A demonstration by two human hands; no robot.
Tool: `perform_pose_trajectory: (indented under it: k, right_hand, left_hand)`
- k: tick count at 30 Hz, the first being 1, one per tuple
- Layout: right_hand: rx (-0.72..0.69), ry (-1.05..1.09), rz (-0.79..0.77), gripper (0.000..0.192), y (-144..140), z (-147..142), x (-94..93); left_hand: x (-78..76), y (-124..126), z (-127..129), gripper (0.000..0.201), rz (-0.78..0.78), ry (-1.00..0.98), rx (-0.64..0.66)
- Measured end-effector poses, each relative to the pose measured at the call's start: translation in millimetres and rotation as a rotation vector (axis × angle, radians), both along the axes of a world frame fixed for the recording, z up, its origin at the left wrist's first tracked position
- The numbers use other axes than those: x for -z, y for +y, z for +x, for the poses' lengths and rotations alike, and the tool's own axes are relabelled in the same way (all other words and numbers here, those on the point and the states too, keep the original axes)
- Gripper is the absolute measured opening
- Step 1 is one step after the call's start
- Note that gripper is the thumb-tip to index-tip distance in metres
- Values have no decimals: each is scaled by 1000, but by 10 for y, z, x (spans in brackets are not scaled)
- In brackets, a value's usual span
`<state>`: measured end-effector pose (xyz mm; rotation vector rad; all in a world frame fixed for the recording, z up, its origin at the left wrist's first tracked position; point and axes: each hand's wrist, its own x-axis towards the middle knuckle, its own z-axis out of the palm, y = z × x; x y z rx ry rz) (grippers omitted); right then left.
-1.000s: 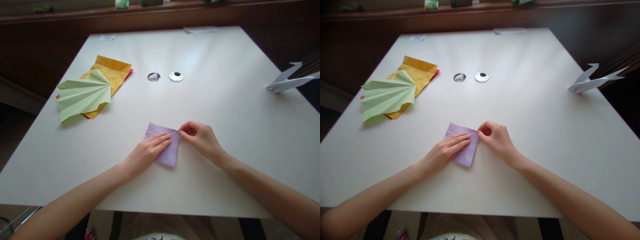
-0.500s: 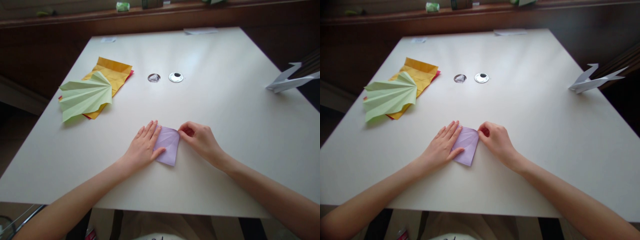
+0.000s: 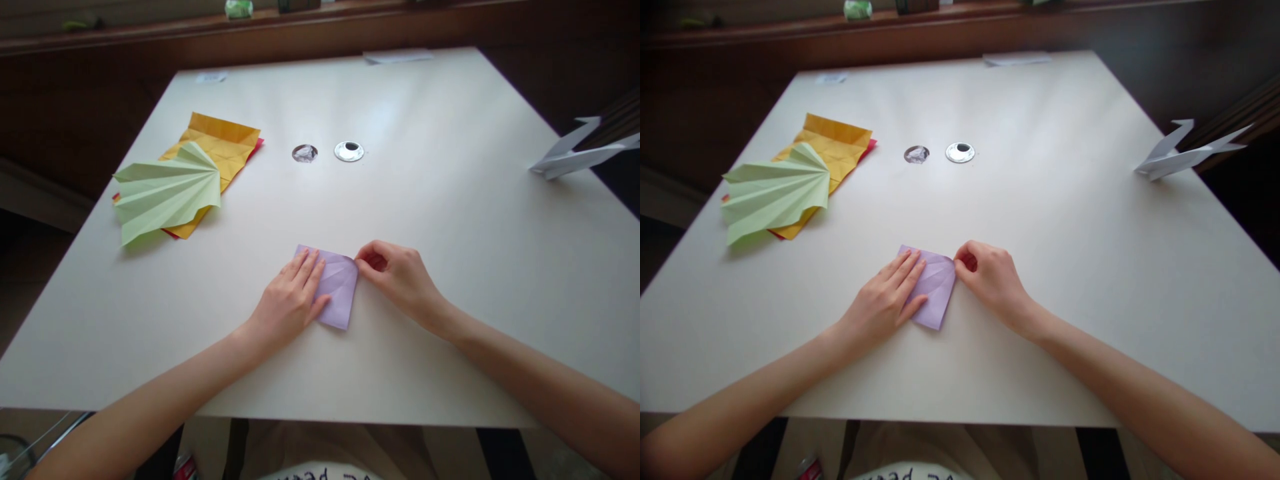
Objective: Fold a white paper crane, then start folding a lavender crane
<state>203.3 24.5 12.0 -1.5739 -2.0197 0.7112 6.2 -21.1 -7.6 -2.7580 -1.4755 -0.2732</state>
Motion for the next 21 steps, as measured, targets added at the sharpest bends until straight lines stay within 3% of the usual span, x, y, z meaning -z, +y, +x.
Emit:
perform_pose_trajectory:
  k: [9, 21]
  right_hand:
    - [8, 21, -12, 6, -3, -8, -3]
    - [16, 45, -19, 6, -5, -15, -20]
  left_hand:
    - [3, -78, 89, 83, -99, -42, -66]
    - [10, -61, 86, 103, -202, -94, -56]
